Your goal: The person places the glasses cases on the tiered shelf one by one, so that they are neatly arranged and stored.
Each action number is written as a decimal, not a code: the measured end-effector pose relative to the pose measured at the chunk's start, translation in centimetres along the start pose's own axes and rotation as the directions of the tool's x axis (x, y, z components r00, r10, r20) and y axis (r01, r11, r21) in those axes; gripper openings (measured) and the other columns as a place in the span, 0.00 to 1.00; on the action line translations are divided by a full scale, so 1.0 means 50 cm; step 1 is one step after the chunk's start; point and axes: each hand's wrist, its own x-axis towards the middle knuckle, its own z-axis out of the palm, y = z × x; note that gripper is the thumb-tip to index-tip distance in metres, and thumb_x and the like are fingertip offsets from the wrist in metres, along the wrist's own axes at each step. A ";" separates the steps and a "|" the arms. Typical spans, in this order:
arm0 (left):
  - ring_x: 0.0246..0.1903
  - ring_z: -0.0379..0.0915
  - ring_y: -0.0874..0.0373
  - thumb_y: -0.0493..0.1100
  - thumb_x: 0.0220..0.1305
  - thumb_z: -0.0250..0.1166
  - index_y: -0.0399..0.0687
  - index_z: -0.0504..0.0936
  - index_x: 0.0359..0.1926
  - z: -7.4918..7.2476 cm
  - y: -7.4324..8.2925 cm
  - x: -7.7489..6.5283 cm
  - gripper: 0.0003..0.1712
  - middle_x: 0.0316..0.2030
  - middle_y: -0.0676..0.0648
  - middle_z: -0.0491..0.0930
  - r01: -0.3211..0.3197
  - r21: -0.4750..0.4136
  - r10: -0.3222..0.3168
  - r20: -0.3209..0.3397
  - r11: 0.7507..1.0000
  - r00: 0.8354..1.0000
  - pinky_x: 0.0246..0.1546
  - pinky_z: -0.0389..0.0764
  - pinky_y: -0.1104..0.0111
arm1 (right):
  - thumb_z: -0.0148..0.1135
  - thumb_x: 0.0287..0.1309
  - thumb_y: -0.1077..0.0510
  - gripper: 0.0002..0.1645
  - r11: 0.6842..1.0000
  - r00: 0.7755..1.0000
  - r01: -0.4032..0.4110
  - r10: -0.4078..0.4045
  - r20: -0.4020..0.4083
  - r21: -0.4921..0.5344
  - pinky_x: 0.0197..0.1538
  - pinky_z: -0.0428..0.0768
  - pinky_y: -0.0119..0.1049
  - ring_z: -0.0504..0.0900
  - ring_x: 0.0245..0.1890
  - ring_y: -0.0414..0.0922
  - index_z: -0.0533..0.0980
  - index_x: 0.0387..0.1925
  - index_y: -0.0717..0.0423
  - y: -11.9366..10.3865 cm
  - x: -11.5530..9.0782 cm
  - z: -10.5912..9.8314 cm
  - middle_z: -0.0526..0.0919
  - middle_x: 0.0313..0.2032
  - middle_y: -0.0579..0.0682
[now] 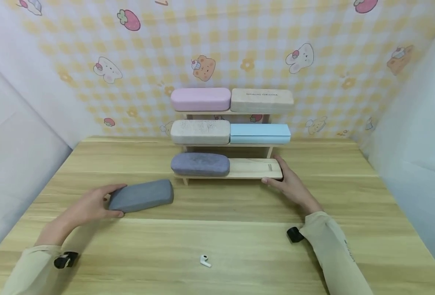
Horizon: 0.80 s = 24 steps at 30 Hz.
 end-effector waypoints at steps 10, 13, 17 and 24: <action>0.40 0.75 0.40 0.41 0.37 0.78 0.27 0.71 0.55 -0.002 0.007 -0.003 0.43 0.48 0.29 0.75 0.000 0.031 0.002 -0.042 1.000 0.999 0.41 0.75 0.50 | 0.62 0.58 0.52 0.51 0.997 1.000 0.023 -0.024 0.002 0.068 0.51 0.67 0.33 0.66 0.55 0.55 0.41 0.72 0.53 0.010 0.000 0.001 0.60 0.61 0.65; 0.39 0.76 0.41 0.42 0.37 0.78 0.28 0.72 0.55 -0.003 0.008 -0.004 0.43 0.47 0.30 0.75 -0.009 0.039 0.011 -0.052 0.999 0.999 0.40 0.76 0.51 | 0.63 0.58 0.53 0.50 0.994 1.000 0.024 -0.025 0.009 0.108 0.46 0.68 0.23 0.67 0.54 0.54 0.43 0.72 0.50 0.015 -0.003 -0.001 0.62 0.60 0.64; 0.40 0.76 0.42 0.43 0.38 0.78 0.30 0.71 0.56 -0.003 0.005 -0.005 0.43 0.48 0.31 0.76 -0.010 0.014 0.011 -0.049 1.000 0.999 0.41 0.77 0.52 | 0.63 0.58 0.54 0.50 0.990 1.000 0.025 -0.025 0.002 0.137 0.45 0.70 0.23 0.68 0.54 0.54 0.44 0.72 0.50 0.025 -0.007 -0.001 0.64 0.59 0.64; 0.46 0.73 0.38 0.40 0.42 0.77 0.29 0.68 0.59 -0.031 -0.001 -0.023 0.43 0.50 0.29 0.73 0.047 -0.111 -0.053 -0.058 0.993 0.997 0.43 0.76 0.51 | 0.63 0.58 0.54 0.50 0.991 1.000 0.023 -0.022 -0.002 0.133 0.45 0.70 0.23 0.69 0.53 0.53 0.44 0.72 0.50 0.026 -0.004 -0.002 0.66 0.57 0.64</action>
